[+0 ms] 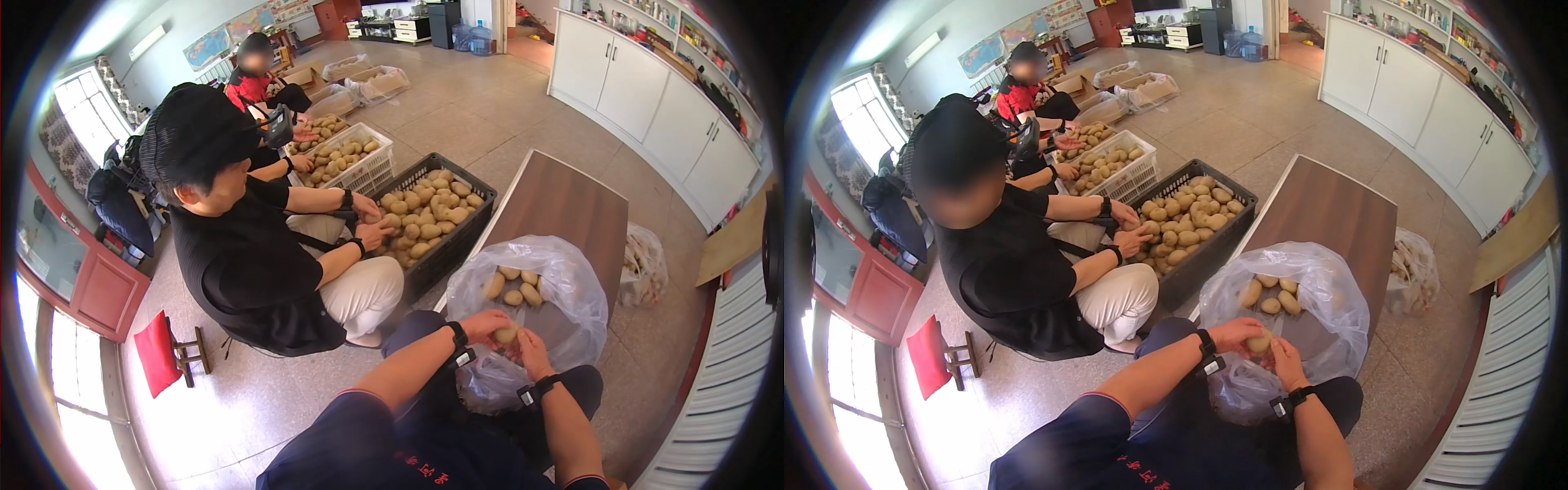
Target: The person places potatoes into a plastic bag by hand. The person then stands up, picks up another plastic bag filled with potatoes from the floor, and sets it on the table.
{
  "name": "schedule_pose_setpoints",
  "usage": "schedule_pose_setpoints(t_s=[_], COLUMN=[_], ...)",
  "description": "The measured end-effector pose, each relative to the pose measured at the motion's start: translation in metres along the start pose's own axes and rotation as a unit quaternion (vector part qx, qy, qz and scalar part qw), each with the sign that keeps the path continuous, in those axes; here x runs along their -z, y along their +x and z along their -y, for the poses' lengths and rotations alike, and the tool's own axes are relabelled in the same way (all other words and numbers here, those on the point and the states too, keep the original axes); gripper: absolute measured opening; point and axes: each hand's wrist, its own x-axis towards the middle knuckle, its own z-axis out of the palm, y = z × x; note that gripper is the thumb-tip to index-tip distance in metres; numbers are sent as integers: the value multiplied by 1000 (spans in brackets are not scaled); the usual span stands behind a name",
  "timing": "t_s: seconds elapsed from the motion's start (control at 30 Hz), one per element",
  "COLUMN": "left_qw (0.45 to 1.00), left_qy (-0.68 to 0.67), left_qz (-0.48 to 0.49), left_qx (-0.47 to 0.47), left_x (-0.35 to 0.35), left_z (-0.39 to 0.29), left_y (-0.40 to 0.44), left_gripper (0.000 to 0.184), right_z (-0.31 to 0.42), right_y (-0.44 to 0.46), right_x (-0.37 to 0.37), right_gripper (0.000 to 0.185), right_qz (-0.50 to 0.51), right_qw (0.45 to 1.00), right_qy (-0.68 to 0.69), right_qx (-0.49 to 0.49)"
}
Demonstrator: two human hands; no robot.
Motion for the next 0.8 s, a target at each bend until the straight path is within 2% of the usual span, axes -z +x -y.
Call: schedule_pose_setpoints(t_s=[0.17, 0.23, 0.37, 0.53, 0.8], left_qw=[998, 991, 983, 945, 883], left_qy=[-63, -103, -154, -271, -381], left_qz=[5, 23, -5, 36, -10], left_qx=[-26, -83, -102, -180, -276], left_x=[8, 11, 13, 23, 64], left_z=[-2, -4, -18, -38, -58], left_y=[-1, -4, -15, -28, -34], left_gripper=[36, 34, 34, 35, 31], right_z=[3, 0, -9, -11, -12], right_y=[-3, -2, 0, -2, -3], right_x=[-1, 1, 2, 1, 2], right_gripper=[36, 36, 34, 32, 34], right_qz=[-46, -64, -68, -81, -69], right_qw=[999, 997, 994, 991, 987], right_qy=[4, -39, -81, -105, -144], right_qx=[-7, -8, 0, -15, 3])
